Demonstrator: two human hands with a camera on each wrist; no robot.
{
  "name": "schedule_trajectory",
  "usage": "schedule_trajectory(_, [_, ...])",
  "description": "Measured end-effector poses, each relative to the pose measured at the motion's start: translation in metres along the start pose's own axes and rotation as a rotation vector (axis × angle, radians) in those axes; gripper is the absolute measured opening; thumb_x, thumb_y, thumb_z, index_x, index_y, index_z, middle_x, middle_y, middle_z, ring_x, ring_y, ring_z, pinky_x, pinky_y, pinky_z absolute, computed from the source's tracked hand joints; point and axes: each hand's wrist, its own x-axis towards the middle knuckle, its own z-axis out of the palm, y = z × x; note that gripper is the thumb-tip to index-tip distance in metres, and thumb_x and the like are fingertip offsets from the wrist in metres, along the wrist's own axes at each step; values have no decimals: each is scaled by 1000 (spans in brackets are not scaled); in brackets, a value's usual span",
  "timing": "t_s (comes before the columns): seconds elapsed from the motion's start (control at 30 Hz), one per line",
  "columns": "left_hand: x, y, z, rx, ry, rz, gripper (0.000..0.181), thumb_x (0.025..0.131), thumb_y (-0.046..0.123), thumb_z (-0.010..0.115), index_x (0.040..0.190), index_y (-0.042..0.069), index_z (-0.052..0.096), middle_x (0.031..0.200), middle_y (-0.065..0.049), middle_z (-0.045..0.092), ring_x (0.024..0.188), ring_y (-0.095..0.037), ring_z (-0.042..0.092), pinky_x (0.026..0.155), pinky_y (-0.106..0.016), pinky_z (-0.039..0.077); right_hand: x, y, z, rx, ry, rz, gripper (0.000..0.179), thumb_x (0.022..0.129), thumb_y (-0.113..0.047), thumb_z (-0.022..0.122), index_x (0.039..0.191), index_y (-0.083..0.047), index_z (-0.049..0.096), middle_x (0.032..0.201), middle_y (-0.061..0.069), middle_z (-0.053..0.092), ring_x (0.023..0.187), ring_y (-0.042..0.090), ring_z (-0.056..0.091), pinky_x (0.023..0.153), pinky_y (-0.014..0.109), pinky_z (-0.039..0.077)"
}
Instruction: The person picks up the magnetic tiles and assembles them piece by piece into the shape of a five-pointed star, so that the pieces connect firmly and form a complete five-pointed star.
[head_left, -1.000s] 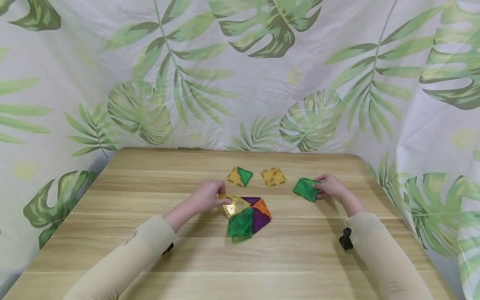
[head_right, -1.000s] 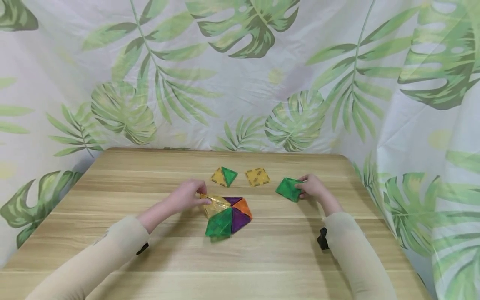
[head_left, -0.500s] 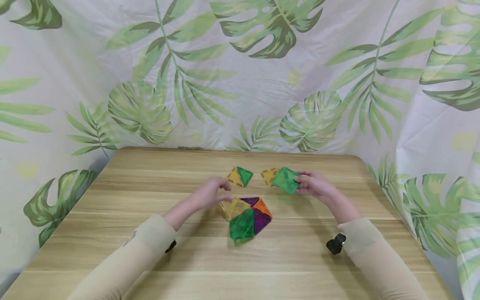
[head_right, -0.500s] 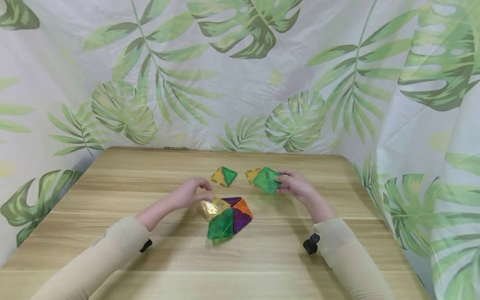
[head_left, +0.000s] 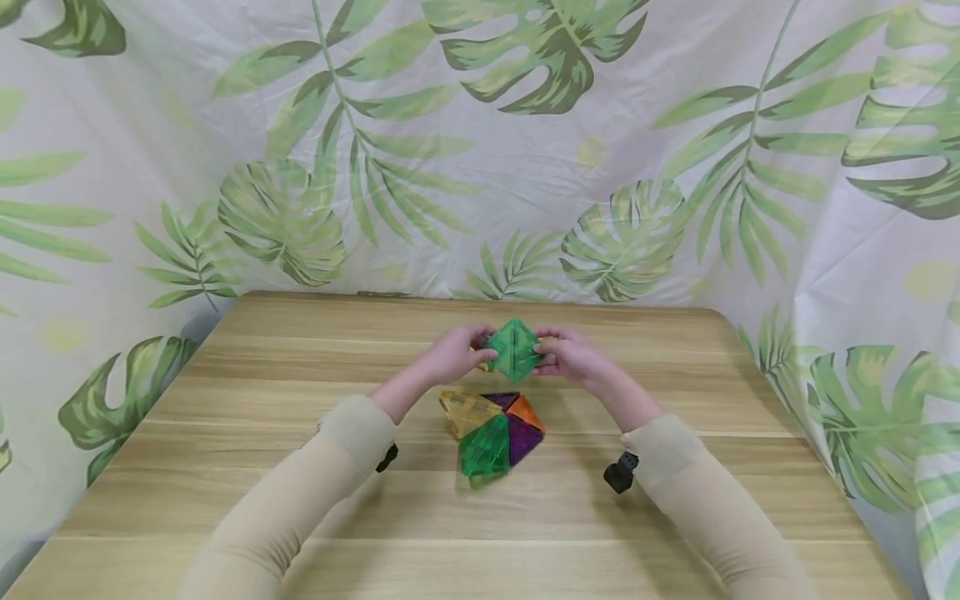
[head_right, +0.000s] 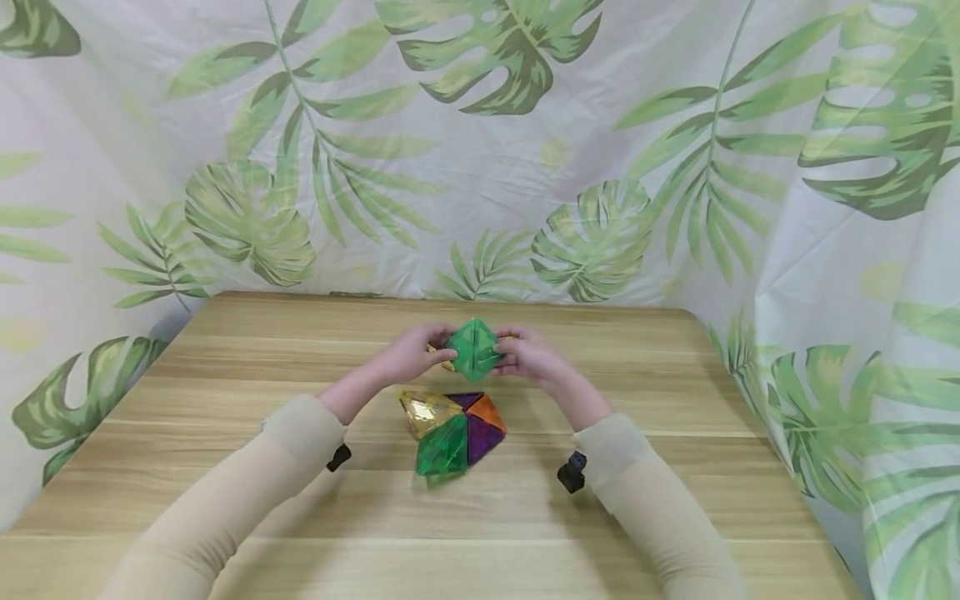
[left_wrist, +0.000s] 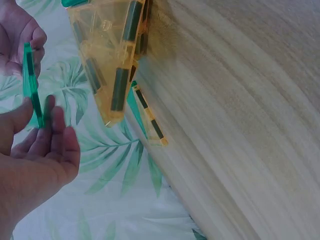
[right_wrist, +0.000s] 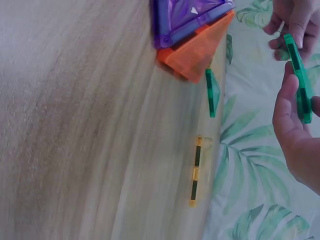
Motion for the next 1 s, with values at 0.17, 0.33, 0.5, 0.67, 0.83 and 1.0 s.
schedule_trajectory(0.17, [4, -4, 2, -67, 39, -40, 33, 95, 12, 57, 125, 0, 56, 106, -16, 66, 98, -26, 62, 79, -34, 51, 9, 9, -1, 7, -39, -16, 29, 97, 1, 41, 126, 8, 39, 86, 5, 68, 74, 18, 68, 81, 41, 54])
schedule_trajectory(0.33, [6, -13, 4, -111, -48, -61, 30, 96, 8, 53, 123, -4, 52, 103, -19, 66, 95, -31, 64, 77, -34, 51, 17, 20, -1, -62, -62, -6, 23, 98, -4, 42, 121, 2, 43, 93, 1, 63, 82, 15, 63, 100, 58, 37])
schedule_trajectory(0.5, [4, -19, 7, -117, -145, -119, 33, 98, 7, 49, 128, -6, 45, 120, -27, 57, 112, -35, 56, 87, -39, 49, 27, 33, 1, -145, -74, 11, 20, 98, -3, 41, 117, 2, 46, 92, -1, 59, 78, 11, 58, 85, 42, 46])
schedule_trajectory(0.67, [2, -26, 12, -119, -184, -151, 28, 98, 7, 49, 122, -7, 45, 114, -24, 59, 97, -29, 58, 72, -31, 48, 33, 43, 3, -125, -109, 54, 17, 98, 2, 37, 114, 5, 44, 91, 2, 56, 73, 12, 57, 75, 32, 48])
schedule_trajectory(0.83, [1, -31, 17, -127, -216, -165, 23, 97, 7, 50, 116, -5, 46, 104, -18, 60, 85, -22, 54, 65, -26, 43, 35, 46, 4, -227, -74, 80, 21, 98, 2, 39, 117, 9, 44, 99, 6, 51, 80, 13, 56, 77, 31, 50])
schedule_trajectory(1.0, [2, -38, 20, -47, -226, -122, 11, 95, 7, 55, 98, -2, 50, 80, -6, 49, 72, -15, 46, 64, -25, 39, 36, 46, 6, -486, -45, 34, 25, 95, -1, 50, 117, 9, 54, 105, 12, 59, 82, 13, 57, 82, 37, 52])
